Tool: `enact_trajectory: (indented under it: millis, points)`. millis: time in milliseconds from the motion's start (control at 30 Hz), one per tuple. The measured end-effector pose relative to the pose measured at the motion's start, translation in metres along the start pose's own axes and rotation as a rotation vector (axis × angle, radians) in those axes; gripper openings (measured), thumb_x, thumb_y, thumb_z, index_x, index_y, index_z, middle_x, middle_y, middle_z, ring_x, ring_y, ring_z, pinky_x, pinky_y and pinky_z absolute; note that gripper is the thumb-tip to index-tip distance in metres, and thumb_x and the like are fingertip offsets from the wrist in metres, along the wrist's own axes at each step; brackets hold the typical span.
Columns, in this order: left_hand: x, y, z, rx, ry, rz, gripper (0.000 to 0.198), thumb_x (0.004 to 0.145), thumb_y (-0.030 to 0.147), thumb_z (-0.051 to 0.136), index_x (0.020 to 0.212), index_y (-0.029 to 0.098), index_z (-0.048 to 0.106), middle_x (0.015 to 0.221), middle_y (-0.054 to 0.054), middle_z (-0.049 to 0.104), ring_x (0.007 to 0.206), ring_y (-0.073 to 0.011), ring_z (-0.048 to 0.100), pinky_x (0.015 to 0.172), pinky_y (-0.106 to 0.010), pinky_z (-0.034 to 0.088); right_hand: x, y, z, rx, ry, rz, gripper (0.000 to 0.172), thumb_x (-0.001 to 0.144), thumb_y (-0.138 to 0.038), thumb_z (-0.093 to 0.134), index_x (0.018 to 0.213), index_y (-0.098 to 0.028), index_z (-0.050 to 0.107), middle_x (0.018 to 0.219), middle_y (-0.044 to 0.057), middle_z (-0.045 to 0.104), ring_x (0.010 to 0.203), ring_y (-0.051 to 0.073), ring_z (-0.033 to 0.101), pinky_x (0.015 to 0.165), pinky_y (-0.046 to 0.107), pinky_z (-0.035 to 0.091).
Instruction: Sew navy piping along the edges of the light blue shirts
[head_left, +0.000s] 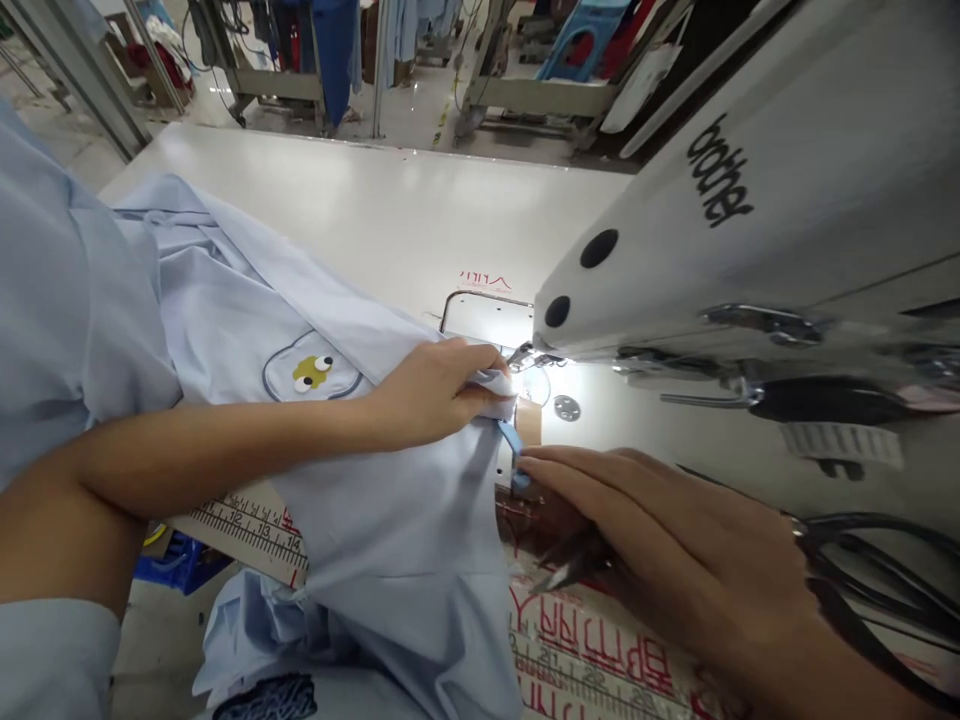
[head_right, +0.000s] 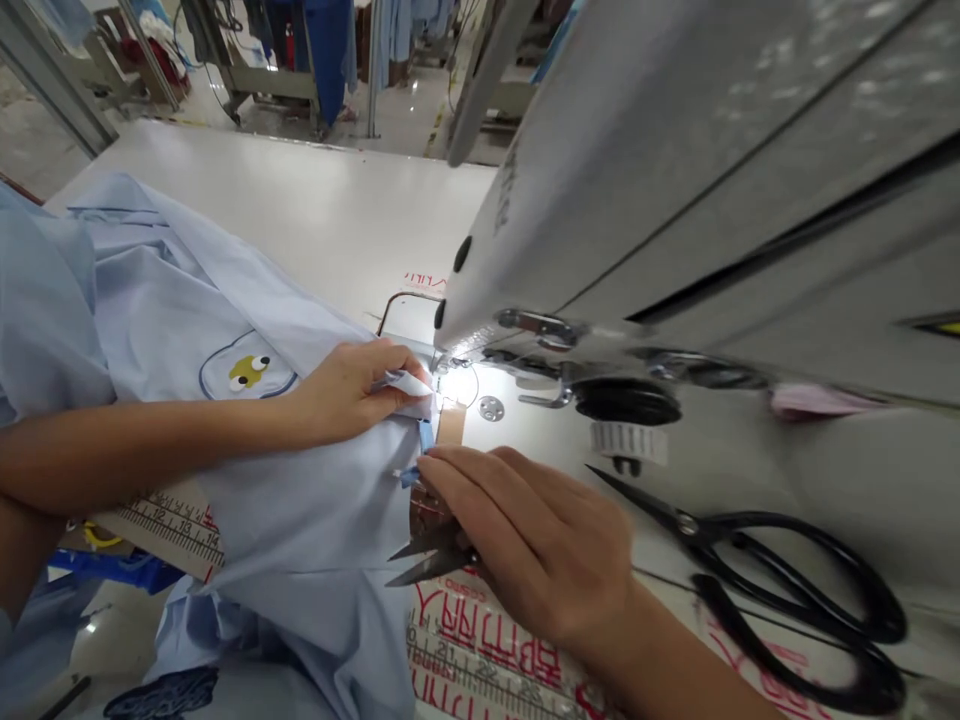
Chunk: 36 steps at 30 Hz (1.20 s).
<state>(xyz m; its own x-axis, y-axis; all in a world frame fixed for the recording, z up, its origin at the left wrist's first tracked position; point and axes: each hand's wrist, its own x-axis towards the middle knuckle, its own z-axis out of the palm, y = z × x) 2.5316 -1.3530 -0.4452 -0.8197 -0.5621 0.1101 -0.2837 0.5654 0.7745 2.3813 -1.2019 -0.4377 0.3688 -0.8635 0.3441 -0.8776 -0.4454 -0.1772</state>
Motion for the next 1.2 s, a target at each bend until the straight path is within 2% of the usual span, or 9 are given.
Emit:
enact_trajectory:
  millis: [200, 467, 533, 667, 767, 867, 967, 1100, 1200]
  points:
    - [0.000, 0.001, 0.001, 0.026, 0.005, -0.018, 0.008, 0.079, 0.013, 0.055, 0.083, 0.018, 0.060, 0.084, -0.001, 0.062, 0.080, -0.0134, 0.057, 0.077, -0.028, 0.046, 0.015, -0.009, 0.010, -0.212, 0.151, -0.329, 0.029, 0.081, -0.001, 0.049, 0.109, -0.004, 0.056, 0.102, 0.017, 0.066, 0.086, 0.025, 0.061, 0.068, 0.036, 0.049]
    - [-0.004, 0.003, -0.001, 0.009, -0.020, 0.008, 0.008, 0.081, 0.015, 0.055, 0.085, 0.017, 0.061, 0.083, -0.003, 0.060, 0.075, -0.0122, 0.056, 0.074, -0.026, 0.047, -0.002, -0.012, 0.013, -0.111, 0.065, -0.335, 0.033, 0.080, 0.001, 0.048, 0.113, 0.000, 0.052, 0.114, 0.023, 0.059, 0.095, 0.024, 0.060, 0.067, 0.034, 0.051]
    - [-0.010, 0.002, -0.003, 0.059, -0.053, 0.138, 0.009, 0.083, 0.016, 0.054, 0.088, 0.017, 0.061, 0.085, -0.004, 0.061, 0.081, -0.0138, 0.056, 0.077, -0.027, 0.047, -0.005, -0.007, 0.012, -0.051, 0.057, -0.305, 0.036, 0.083, -0.001, 0.043, 0.118, -0.001, 0.050, 0.117, 0.020, 0.058, 0.099, 0.022, 0.058, 0.071, 0.033, 0.052]
    - [-0.026, -0.003, -0.008, 0.353, -0.148, 0.541, 0.019, 0.091, 0.015, 0.042, 0.094, 0.018, 0.060, 0.104, -0.005, 0.066, 0.105, -0.0185, 0.052, 0.093, -0.033, 0.043, -0.008, 0.009, 0.016, 0.049, 0.145, -0.092, 0.048, 0.080, -0.001, 0.042, 0.126, -0.012, 0.047, 0.122, 0.013, 0.056, 0.109, 0.020, 0.053, 0.079, 0.033, 0.051]
    - [-0.034, -0.005, -0.012, 0.557, -0.132, 0.697, 0.023, 0.093, 0.014, 0.037, 0.099, 0.016, 0.059, 0.115, -0.005, 0.062, 0.113, -0.0197, 0.047, 0.096, -0.033, 0.041, -0.002, 0.020, 0.021, 0.040, 0.183, -0.072, 0.061, 0.075, 0.005, 0.038, 0.132, -0.016, 0.042, 0.122, 0.010, 0.056, 0.108, 0.021, 0.053, 0.081, 0.036, 0.051]
    - [-0.035, -0.004, -0.015, 0.628, -0.112, 0.693, 0.022, 0.092, 0.015, 0.039, 0.100, 0.016, 0.059, 0.114, -0.007, 0.060, 0.108, -0.0180, 0.050, 0.097, -0.031, 0.041, 0.006, 0.022, 0.021, -0.033, 0.181, -0.129, 0.063, 0.071, 0.007, 0.037, 0.130, -0.016, 0.044, 0.118, 0.008, 0.060, 0.097, 0.020, 0.055, 0.077, 0.036, 0.053]
    - [-0.032, -0.003, -0.020, 0.637, -0.114, 0.641, 0.022, 0.091, 0.016, 0.041, 0.106, 0.015, 0.057, 0.110, -0.011, 0.059, 0.100, -0.0174, 0.052, 0.094, -0.030, 0.043, 0.012, 0.019, 0.017, -0.131, 0.194, -0.180, 0.055, 0.070, 0.008, 0.037, 0.119, -0.012, 0.052, 0.112, 0.008, 0.063, 0.084, 0.019, 0.055, 0.072, 0.034, 0.054]
    - [-0.029, -0.005, -0.027, 0.642, -0.187, 0.670, 0.027, 0.089, 0.018, 0.042, 0.112, 0.013, 0.054, 0.123, -0.013, 0.053, 0.117, -0.0232, 0.044, 0.100, -0.037, 0.041, 0.015, 0.018, 0.014, -0.195, 0.193, -0.194, 0.050, 0.070, 0.010, 0.033, 0.110, -0.008, 0.057, 0.110, 0.009, 0.064, 0.085, 0.021, 0.055, 0.072, 0.035, 0.054]
    - [-0.027, -0.011, -0.028, 0.655, -0.170, 0.663, 0.030, 0.090, 0.022, 0.043, 0.117, 0.014, 0.053, 0.130, -0.013, 0.049, 0.126, -0.0269, 0.036, 0.105, -0.043, 0.036, 0.013, 0.021, 0.014, -0.231, 0.156, -0.180, 0.051, 0.072, 0.010, 0.033, 0.111, -0.010, 0.058, 0.114, 0.008, 0.062, 0.087, 0.020, 0.057, 0.071, 0.034, 0.054]
